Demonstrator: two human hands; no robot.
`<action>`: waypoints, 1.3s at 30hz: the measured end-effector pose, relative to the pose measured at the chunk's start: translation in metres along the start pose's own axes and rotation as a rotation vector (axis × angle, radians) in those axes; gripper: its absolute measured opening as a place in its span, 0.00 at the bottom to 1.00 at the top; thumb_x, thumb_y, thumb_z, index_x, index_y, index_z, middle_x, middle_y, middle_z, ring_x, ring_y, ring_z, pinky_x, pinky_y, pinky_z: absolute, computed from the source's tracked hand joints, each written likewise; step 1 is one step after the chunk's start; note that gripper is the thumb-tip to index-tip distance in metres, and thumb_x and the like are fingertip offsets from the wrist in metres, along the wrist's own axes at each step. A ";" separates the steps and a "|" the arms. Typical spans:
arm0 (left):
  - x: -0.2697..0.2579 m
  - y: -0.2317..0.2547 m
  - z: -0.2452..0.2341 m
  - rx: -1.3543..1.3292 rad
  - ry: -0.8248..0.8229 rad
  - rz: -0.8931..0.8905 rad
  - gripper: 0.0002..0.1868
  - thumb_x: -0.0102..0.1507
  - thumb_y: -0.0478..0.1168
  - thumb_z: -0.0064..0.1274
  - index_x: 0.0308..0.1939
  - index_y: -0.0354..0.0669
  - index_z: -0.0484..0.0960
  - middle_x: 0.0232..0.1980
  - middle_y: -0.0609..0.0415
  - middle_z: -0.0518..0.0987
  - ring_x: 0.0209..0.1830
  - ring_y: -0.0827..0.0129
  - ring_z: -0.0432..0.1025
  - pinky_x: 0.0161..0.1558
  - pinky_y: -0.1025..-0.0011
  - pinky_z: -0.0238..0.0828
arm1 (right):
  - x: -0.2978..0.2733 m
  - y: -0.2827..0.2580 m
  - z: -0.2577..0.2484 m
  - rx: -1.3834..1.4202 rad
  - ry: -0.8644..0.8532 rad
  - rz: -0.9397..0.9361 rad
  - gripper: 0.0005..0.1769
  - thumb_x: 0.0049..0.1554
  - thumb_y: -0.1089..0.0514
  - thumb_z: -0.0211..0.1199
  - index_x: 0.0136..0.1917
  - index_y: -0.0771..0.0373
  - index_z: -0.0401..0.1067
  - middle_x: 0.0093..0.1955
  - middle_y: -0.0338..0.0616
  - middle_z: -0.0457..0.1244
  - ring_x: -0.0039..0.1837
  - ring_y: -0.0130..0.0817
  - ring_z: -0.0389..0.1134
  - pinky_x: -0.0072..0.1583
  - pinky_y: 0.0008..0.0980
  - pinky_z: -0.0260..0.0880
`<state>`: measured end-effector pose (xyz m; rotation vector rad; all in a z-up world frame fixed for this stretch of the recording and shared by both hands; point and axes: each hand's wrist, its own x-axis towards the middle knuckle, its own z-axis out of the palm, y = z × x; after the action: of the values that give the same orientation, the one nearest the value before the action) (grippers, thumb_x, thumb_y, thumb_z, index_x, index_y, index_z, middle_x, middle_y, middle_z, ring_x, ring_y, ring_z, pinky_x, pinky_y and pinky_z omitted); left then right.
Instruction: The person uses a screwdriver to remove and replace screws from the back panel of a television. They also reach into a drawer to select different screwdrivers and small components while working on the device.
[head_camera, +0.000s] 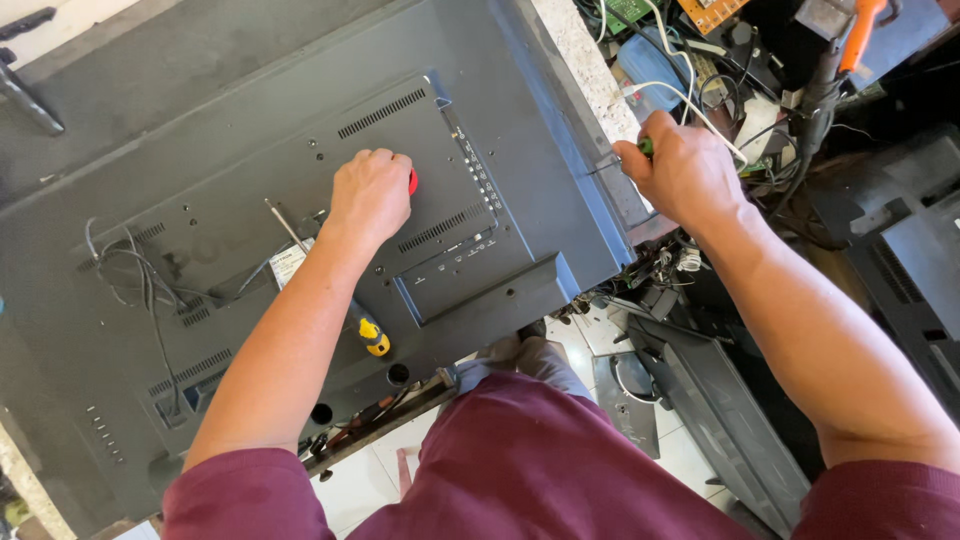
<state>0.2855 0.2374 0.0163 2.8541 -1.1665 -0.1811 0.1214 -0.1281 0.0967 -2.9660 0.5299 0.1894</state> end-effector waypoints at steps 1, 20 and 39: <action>0.000 0.001 -0.002 -0.005 0.004 -0.016 0.10 0.64 0.37 0.46 0.41 0.42 0.84 0.38 0.48 0.80 0.41 0.53 0.76 0.42 0.58 0.75 | 0.002 0.002 0.003 0.067 -0.014 -0.038 0.24 0.67 0.34 0.61 0.56 0.57 0.73 0.40 0.57 0.70 0.48 0.62 0.74 0.49 0.56 0.75; 0.025 0.087 -0.010 -0.300 0.551 0.120 0.10 0.63 0.47 0.60 0.41 0.48 0.84 0.35 0.54 0.75 0.41 0.57 0.73 0.42 0.62 0.70 | 0.024 -0.009 -0.042 -0.203 -0.191 -0.216 0.31 0.62 0.28 0.52 0.65 0.51 0.68 0.50 0.51 0.72 0.52 0.61 0.74 0.56 0.56 0.73; 0.144 0.219 0.081 -0.830 0.342 0.224 0.08 0.66 0.54 0.53 0.42 0.63 0.83 0.39 0.61 0.85 0.43 0.61 0.80 0.43 0.62 0.79 | 0.063 0.004 -0.055 -0.353 -0.443 -0.139 0.32 0.65 0.23 0.43 0.61 0.46 0.72 0.45 0.40 0.72 0.54 0.47 0.76 0.58 0.48 0.76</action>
<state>0.2246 -0.0202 -0.0564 1.9301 -1.0080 -0.1194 0.1840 -0.1612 0.1409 -3.1174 0.2516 0.9881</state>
